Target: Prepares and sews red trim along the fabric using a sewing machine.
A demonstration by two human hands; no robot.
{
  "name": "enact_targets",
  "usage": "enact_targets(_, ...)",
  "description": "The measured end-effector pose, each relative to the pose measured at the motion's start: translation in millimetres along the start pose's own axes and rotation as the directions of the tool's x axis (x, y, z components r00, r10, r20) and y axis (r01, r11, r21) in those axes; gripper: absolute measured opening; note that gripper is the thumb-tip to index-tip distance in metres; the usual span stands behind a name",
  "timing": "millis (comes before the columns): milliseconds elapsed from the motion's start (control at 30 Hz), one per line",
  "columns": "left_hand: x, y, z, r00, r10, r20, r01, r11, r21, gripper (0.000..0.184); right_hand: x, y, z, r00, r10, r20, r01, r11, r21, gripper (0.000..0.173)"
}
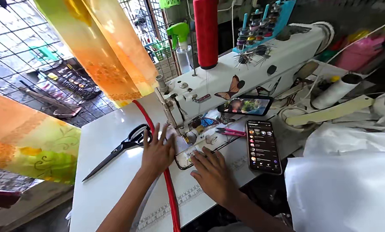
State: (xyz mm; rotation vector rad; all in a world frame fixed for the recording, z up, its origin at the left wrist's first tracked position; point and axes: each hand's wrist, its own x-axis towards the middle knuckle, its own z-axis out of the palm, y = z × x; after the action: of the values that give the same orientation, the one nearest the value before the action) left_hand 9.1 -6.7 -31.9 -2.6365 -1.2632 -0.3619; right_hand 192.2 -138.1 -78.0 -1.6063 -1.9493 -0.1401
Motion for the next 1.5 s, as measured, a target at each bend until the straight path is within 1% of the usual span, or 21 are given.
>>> enact_targets(67,4,-6,-7,0.997,-0.035,-0.068,0.039,0.998,0.053,0.037,-1,0,-1,1.0,0.002,0.009,-0.002,1.0,0.001,0.042)
enact_targets(133,6,-1,-16,0.998,-0.055,-0.022,0.054,0.998,-0.042,0.043,0,0,-1,1.0,0.006,0.01,-0.006,1.0,0.014,0.042)
enact_targets(233,6,17,-22,0.941,-0.063,0.333,0.163,0.946,-0.282,0.05,1,-1,-1,1.0,0.018,0.021,-0.019,1.0,0.025,0.041)
enact_targets(300,4,22,-14,0.911,-0.047,0.409,0.185,0.935,-0.304,0.056,1,-2,-2,1.0,0.013,0.023,-0.013,1.0,0.015,0.041)
enact_targets(367,-1,24,-2,0.952,-0.032,0.304,0.112,0.962,-0.25,0.057,0,0,-1,1.0,0.011,0.011,-0.011,1.0,-0.009,0.041)
enact_targets(433,-5,20,11,0.996,0.017,0.091,-0.005,0.993,-0.122,0.055,-1,0,1,1.0,0.01,-0.009,-0.01,0.999,-0.034,0.039)
enact_targets(500,-1,11,14,0.999,0.031,-0.022,-0.032,0.999,-0.01,0.052,0,-1,1,1.0,0.012,-0.01,-0.013,0.999,-0.032,0.039)
enact_targets(600,7,3,6,0.999,-0.043,0.03,0.042,0.998,0.038,0.051,1,-1,0,1.0,0.017,0.003,-0.016,0.999,-0.029,0.039)
enact_targets(667,9,10,-5,0.987,-0.041,0.158,0.059,0.992,-0.108,0.053,1,0,1,1.0,0.014,-0.015,-0.014,1.0,-0.025,0.039)
enact_targets(733,8,16,-14,0.936,0.016,0.353,0.085,0.959,-0.27,0.057,1,0,4,0.999,0.008,-0.033,-0.009,1.0,-0.01,0.039)
enact_targets(767,8,16,-13,0.917,0.03,0.398,0.089,0.957,-0.277,0.058,1,0,4,1.0,0.008,-0.03,-0.008,1.0,-0.012,0.039)
enact_targets(833,7,9,-8,0.932,0.024,0.362,0.044,0.983,-0.178,0.057,2,-1,2,1.0,0.01,-0.004,-0.01,1.0,-0.011,0.039)
enact_targets(933,10,-5,1,0.981,0.008,0.194,-0.009,1.0,0.004,0.053,3,-1,1,1.0,0.012,0.008,-0.012,1.0,0.002,0.039)
enact_targets(1067,25,-20,-12,0.971,-0.169,0.171,0.148,0.98,0.132,0.05,4,-1,-2,0.999,0.01,0.044,-0.011,1.0,0.003,0.039)
enact_targets(1133,25,-26,-21,0.957,-0.271,0.106,0.26,0.96,0.103,0.05,3,0,-2,0.999,0.005,0.048,-0.005,1.0,-0.003,0.04)
enact_targets(1200,14,-22,-31,0.937,-0.345,0.049,0.345,0.939,0.011,0.038,3,0,-1,0.999,-0.001,0.046,0.001,1.0,0.002,0.04)
enact_targets(1267,-2,-4,-47,0.894,-0.417,0.164,0.432,0.9,-0.065,0.034,3,1,-2,0.999,-0.006,0.042,0.005,1.0,0.013,0.04)
enact_targets(1333,-16,19,-62,0.794,-0.465,0.393,0.535,0.841,-0.086,0.044,3,2,-2,0.999,-0.004,0.036,0.003,1.0,0.021,0.041)
enact_targets(1400,-28,34,-65,0.716,-0.493,0.493,0.612,0.784,-0.104,0.048,3,3,-3,0.999,0.002,0.045,-0.003,1.0,0.029,0.041)
enact_targets(1433,-35,37,-62,0.718,-0.497,0.487,0.627,0.766,-0.142,0.044,3,4,-3,0.999,0.004,0.054,-0.006,0.999,0.042,0.041)
enact_targets(1500,-54,38,-54,0.775,-0.469,0.423,0.606,0.742,-0.287,0.03,5,3,-5,0.999,0.017,0.051,-0.023,0.993,0.114,0.039)
